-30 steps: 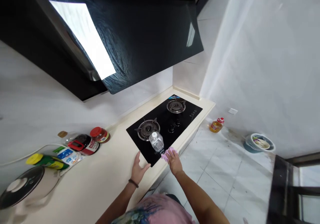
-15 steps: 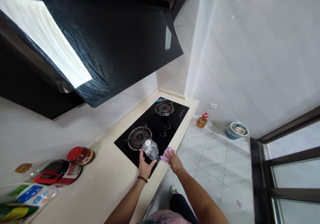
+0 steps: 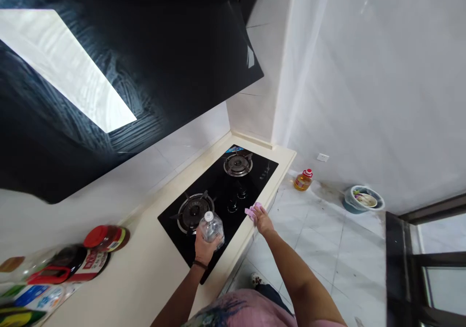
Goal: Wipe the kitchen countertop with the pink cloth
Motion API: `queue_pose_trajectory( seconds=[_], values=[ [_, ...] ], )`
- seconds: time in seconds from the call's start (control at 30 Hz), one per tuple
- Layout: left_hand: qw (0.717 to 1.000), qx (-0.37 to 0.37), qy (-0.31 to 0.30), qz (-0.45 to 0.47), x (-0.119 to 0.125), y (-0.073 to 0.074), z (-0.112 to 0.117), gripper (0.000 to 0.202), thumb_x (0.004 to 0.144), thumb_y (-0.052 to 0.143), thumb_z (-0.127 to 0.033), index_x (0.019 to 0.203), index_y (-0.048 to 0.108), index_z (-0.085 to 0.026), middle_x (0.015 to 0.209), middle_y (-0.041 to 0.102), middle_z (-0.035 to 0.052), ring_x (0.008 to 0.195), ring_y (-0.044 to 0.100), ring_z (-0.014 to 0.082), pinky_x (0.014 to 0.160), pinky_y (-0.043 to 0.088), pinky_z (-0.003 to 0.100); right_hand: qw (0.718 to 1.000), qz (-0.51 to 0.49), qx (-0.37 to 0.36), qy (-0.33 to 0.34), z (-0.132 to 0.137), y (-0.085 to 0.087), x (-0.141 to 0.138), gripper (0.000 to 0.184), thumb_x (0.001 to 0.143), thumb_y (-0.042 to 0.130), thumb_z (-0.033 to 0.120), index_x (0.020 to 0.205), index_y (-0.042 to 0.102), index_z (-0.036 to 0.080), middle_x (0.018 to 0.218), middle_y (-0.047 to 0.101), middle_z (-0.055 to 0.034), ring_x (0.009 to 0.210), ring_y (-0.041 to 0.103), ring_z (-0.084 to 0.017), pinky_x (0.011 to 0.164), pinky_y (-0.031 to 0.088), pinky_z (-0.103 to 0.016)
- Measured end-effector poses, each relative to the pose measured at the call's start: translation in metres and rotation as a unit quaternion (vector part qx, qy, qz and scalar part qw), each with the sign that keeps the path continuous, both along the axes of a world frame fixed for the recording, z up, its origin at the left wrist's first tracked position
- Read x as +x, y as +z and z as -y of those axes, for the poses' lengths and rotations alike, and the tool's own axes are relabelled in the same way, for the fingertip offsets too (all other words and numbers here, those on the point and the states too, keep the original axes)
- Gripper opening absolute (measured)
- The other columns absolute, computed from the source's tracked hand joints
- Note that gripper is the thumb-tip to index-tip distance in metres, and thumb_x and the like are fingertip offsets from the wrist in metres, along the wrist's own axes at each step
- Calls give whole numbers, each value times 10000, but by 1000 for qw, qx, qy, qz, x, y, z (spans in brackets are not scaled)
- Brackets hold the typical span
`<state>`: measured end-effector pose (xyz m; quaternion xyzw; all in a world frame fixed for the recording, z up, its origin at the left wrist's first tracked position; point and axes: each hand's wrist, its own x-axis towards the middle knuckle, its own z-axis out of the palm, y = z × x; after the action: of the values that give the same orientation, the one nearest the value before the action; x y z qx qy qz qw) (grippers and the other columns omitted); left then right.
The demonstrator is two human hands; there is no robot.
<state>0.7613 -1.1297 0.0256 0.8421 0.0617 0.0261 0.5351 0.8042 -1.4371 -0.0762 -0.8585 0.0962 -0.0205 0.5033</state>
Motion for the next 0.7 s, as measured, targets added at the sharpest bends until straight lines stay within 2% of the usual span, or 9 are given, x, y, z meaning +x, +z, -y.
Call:
queue_pose_trajectory(
  seconds=[0.07,0.13,0.23,0.33,0.43,0.53,0.6,0.7],
  values=[
    [996,67,-54,-21,6,17,5,824,682,832,-355,1431,522,-204,1455,654,168,1350,627,319,1198,467,477,993,-25,99,-64,13,3,3,334,925,631,453,1080,798,208,1139,809,-107,1297,665,-331,1193,472,-499],
    [973,177,-122,-84,11,33,12,827,680,830,-389,1428,524,-213,1453,652,157,1358,614,304,1188,455,434,970,-49,205,-124,26,6,3,376,927,622,531,1004,777,197,968,810,-102,1102,741,-321,1042,579,-471],
    [906,325,-203,-182,15,49,27,847,679,833,-441,1432,528,-201,1405,669,165,1341,614,314,1144,443,410,914,-74,350,-191,46,9,-2,363,959,582,528,1021,723,200,930,802,-99,930,765,-268,868,639,-416],
    [863,383,-232,-234,18,55,47,808,691,822,-464,1395,554,-171,1359,682,201,1317,624,357,1088,440,433,855,-97,448,-243,64,10,-8,276,981,574,446,1032,686,200,935,800,-109,852,760,-238,781,653,-392],
    [837,417,-243,-258,21,57,68,786,693,811,-487,1369,561,-171,1357,680,219,1320,624,387,1068,441,454,811,-110,504,-277,78,11,-13,225,997,571,397,1010,685,204,941,798,-107,835,754,-221,761,657,-375],
    [821,442,-248,-261,26,60,85,801,664,828,-503,1350,564,-185,1363,675,216,1338,617,399,1075,442,463,787,-114,532,-290,86,12,-17,220,1005,577,387,998,694,201,947,797,-103,823,750,-209,749,657,-357],
    [814,453,-248,-265,28,62,93,792,660,833,-497,1345,565,-203,1369,674,202,1342,617,389,1075,448,458,784,-114,536,-291,88,13,-18,224,1000,589,395,988,695,198,931,796,-103,801,749,-208,736,656,-356],
    [804,467,-247,-272,29,63,96,762,677,823,-489,1343,566,-222,1378,671,187,1343,618,377,1077,453,465,798,-110,521,-281,87,15,-16,240,971,623,426,998,700,200,888,791,-97,780,750,-223,708,651,-366]
  ],
)
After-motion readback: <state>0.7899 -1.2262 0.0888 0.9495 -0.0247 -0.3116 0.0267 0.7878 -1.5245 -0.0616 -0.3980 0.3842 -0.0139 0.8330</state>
